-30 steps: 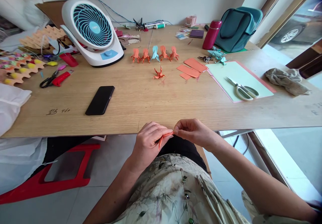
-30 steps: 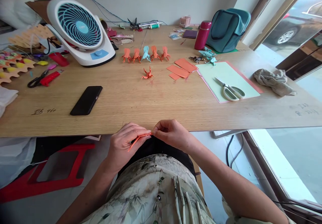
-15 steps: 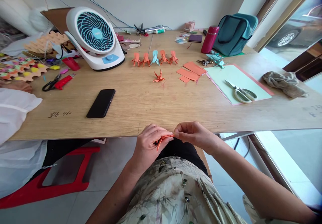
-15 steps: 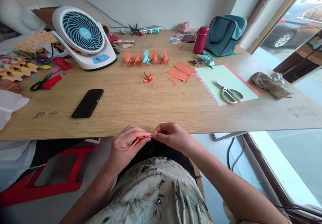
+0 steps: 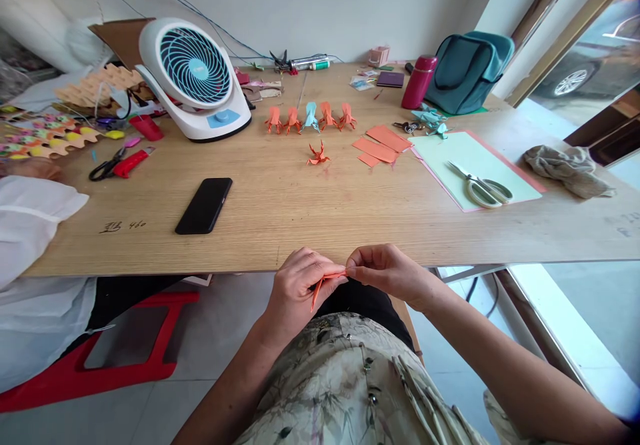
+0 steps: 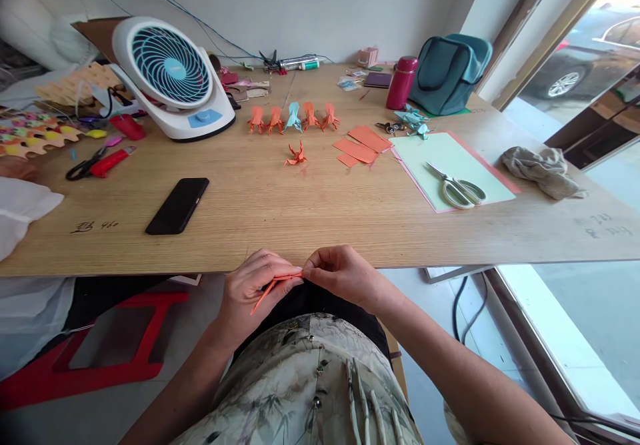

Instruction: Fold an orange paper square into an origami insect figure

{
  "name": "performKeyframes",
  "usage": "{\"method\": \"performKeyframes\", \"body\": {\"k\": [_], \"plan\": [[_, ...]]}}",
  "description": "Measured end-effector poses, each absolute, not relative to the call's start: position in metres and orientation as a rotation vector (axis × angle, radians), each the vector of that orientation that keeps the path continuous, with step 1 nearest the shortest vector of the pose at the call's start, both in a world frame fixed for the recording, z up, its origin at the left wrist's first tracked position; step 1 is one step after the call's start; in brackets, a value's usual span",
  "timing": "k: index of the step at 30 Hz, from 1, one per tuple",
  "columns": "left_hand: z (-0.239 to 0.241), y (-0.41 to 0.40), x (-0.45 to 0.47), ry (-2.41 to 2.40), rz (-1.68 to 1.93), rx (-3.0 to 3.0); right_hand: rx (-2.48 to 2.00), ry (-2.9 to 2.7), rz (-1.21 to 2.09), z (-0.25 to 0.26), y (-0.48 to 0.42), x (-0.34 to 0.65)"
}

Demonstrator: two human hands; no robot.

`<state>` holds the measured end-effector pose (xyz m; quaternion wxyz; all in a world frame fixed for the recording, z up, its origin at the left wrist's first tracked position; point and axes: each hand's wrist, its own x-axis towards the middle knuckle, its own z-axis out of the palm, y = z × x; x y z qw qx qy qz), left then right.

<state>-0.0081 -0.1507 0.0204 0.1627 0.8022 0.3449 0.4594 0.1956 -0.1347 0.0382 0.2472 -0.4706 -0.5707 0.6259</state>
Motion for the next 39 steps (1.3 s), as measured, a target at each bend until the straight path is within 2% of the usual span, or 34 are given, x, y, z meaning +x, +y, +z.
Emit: {"method": "performKeyframes", "body": {"k": [13, 23, 32, 39], "plan": [[0.024, -0.152, -0.01, 0.966, 1.278, 2.451, -1.297, -1.614, 1.666, 0.038, -0.133, 0.194], [0.019, -0.149, -0.012, 0.92, 1.222, 2.544, -1.396, -1.828, 1.434, 0.042, -0.135, 0.191], [0.018, -0.146, -0.011, 0.897, 1.274, 2.488, -1.358, -1.876, 1.461, 0.048, -0.133, 0.192], [0.015, -0.146, -0.013, 0.872, 1.24, 2.524, -1.475, -2.011, 1.068, 0.051, -0.139, 0.185]]}}
